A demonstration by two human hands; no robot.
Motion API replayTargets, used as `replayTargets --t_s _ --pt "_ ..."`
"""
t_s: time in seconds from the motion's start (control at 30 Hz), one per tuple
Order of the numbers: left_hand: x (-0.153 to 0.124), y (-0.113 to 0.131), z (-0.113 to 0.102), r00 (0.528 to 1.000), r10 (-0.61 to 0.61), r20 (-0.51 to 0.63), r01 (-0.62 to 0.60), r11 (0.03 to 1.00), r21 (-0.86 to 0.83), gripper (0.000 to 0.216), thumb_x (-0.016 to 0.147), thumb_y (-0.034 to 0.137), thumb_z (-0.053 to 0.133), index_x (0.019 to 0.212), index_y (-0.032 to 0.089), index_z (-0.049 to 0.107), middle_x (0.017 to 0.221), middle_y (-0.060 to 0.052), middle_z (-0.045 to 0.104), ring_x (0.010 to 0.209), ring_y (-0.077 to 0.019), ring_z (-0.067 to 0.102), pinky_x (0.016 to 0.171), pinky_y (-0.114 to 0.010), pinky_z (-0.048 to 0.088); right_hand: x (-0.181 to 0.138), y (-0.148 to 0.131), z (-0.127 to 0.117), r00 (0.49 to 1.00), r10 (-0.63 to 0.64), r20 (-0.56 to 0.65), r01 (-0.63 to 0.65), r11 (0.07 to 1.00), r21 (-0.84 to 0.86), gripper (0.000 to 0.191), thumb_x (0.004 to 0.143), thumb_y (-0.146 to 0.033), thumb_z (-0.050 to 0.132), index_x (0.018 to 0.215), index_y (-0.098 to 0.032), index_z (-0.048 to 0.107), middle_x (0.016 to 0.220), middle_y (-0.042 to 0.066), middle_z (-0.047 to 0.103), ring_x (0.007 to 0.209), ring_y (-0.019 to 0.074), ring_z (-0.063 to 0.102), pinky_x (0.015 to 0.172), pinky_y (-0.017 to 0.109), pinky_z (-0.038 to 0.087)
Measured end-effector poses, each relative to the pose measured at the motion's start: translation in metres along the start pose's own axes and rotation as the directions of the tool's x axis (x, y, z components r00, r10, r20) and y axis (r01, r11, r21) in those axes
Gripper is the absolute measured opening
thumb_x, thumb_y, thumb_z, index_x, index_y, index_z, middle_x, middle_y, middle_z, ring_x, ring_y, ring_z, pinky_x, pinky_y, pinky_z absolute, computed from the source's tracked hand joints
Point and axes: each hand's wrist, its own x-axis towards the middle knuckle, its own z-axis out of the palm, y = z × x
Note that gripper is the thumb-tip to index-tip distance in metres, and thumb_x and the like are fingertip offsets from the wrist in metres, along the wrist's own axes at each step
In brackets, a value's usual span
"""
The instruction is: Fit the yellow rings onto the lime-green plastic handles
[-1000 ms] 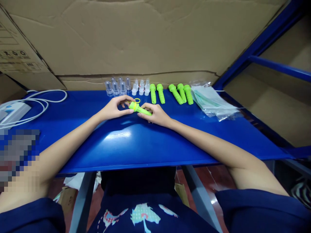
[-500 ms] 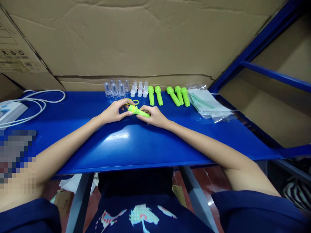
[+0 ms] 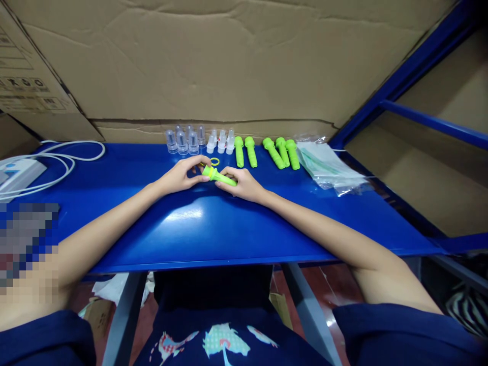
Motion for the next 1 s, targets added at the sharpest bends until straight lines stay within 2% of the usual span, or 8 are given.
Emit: replayTargets --t_s 0.33,0.6,0.77,0.87,1.0 --pt "-0.0011 0.0017 0.0055 0.999 -0.007 -0.044 0.004 0.998 -0.057 0.044 0.087 0.049 0.07 0.116 0.017 0.065 0.115 -0.009 0.072 0.094 -0.0169 0.066 0.08 -0.026 0.05 -0.0003 0.0005 -0.0003 0.999 -0.037 -0.016 0.036 0.998 -0.042 0.028 0.089 -0.045 0.062 0.085 -0.019 0.054 0.061 -0.006 0.047 0.055 0.0096 0.04 0.056 0.024 0.029" --pt "-0.0009 0.005 0.0049 0.998 0.053 -0.025 -0.053 0.999 -0.008 0.032 0.091 0.041 0.067 0.113 0.017 0.066 0.12 -0.009 0.07 0.094 -0.0162 0.065 0.083 -0.028 0.05 0.0007 0.0036 0.0007 0.998 -0.053 -0.023 0.051 0.997 -0.049 0.026 0.089 -0.044 0.061 0.084 -0.019 0.052 0.061 -0.006 0.047 0.055 0.0092 0.04 0.056 0.024 0.028" --pt "-0.0007 0.0054 0.0064 0.999 0.03 -0.034 -0.03 1.0 -0.005 0.033 0.09 0.04 0.067 0.114 0.017 0.063 0.113 -0.009 0.071 0.093 -0.0165 0.066 0.079 -0.027 0.05 0.0002 0.0027 0.0002 0.999 -0.033 -0.016 0.033 0.999 -0.034 0.028 0.089 -0.045 0.061 0.084 -0.019 0.052 0.061 -0.005 0.049 0.057 0.0104 0.042 0.057 0.024 0.03" --pt "-0.0007 0.0057 0.0053 0.999 -0.006 -0.043 0.002 0.998 -0.07 0.04 0.087 0.044 0.07 0.114 0.017 0.063 0.113 -0.009 0.071 0.092 -0.0162 0.068 0.078 -0.026 0.051 0.0002 0.0023 0.0 1.0 -0.027 -0.008 0.027 0.999 -0.029 0.028 0.089 -0.045 0.061 0.084 -0.019 0.053 0.061 -0.005 0.049 0.057 0.0106 0.042 0.057 0.024 0.029" --pt "-0.0004 0.0075 0.002 0.995 -0.097 -0.022 0.088 0.964 -0.251 0.04 0.086 0.05 0.07 0.105 0.015 0.066 0.108 -0.009 0.073 0.087 -0.0159 0.07 0.081 -0.027 0.056 0.0006 0.0024 0.0005 0.998 -0.064 -0.003 0.064 0.997 -0.032 0.026 0.089 -0.044 0.062 0.086 -0.019 0.054 0.061 -0.006 0.049 0.055 0.0096 0.039 0.057 0.024 0.029"
